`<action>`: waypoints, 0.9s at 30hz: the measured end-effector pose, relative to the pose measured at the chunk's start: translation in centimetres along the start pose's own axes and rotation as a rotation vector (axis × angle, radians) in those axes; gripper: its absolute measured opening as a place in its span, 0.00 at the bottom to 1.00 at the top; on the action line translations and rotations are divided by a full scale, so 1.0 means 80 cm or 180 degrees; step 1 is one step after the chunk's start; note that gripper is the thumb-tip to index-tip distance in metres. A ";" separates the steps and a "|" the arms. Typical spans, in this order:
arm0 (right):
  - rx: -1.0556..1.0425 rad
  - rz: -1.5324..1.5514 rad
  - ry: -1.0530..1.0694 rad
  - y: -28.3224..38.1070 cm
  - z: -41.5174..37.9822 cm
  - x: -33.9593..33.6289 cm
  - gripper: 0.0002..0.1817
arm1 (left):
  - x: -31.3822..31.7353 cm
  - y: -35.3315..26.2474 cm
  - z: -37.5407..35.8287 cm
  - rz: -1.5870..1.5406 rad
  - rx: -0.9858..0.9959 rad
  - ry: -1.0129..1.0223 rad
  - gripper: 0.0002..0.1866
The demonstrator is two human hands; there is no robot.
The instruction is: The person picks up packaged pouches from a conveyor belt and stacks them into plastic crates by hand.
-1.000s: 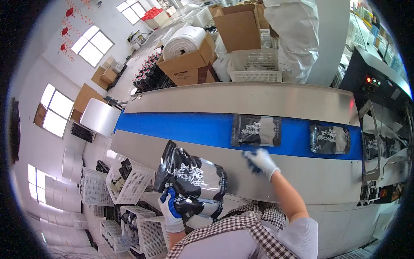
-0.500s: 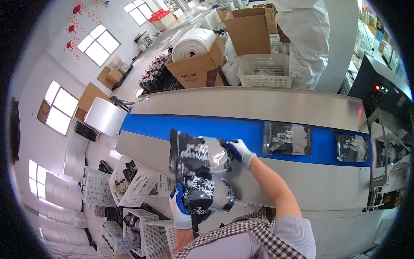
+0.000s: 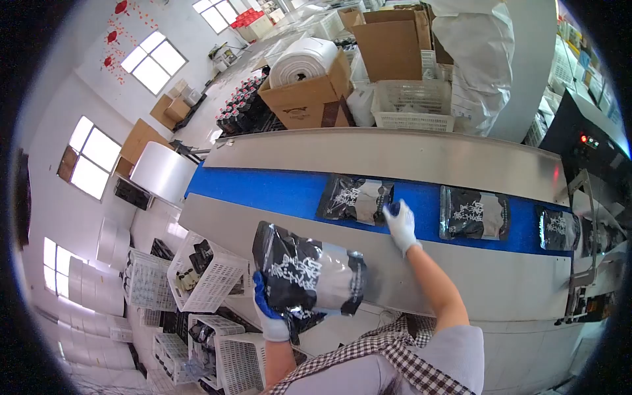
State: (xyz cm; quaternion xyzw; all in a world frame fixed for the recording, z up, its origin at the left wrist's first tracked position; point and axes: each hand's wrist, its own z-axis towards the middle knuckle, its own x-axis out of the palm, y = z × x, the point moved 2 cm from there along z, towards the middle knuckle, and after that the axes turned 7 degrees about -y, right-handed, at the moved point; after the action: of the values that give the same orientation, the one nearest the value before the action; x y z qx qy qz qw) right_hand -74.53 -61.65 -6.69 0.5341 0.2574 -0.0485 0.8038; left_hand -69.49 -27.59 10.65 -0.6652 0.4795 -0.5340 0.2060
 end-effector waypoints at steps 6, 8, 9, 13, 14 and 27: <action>0.1993 0.1118 0.2417 0.065 -0.099 -0.029 0.22 | -0.061 0.066 0.191 0.0121 -0.0226 0.0327 0.15; 0.1367 0.1016 0.2618 0.087 -0.107 -0.006 0.23 | -0.059 0.050 0.224 0.0675 0.0118 0.0240 0.11; 0.1107 0.0570 0.2474 0.088 -0.105 0.017 0.24 | -0.061 0.044 0.236 0.1156 0.0312 0.0229 0.11; 0.1319 0.0394 0.1704 0.096 -0.095 0.084 0.22 | -0.124 0.045 0.314 0.3110 0.0928 0.0227 0.20; 0.1348 0.0423 0.1537 0.090 -0.094 0.110 0.22 | -0.119 0.036 0.305 0.3742 0.1180 0.0161 0.23; 0.0874 0.0207 0.1290 0.104 0.020 0.326 0.16 | -0.254 0.019 0.119 0.4733 0.2349 -0.1707 0.41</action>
State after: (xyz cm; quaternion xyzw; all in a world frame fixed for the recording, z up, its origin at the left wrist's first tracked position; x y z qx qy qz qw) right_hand -48.55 -54.38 -11.42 0.6452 0.3871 0.0510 0.6567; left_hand -60.88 -13.11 -4.24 -0.1738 0.5211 -0.2077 0.8093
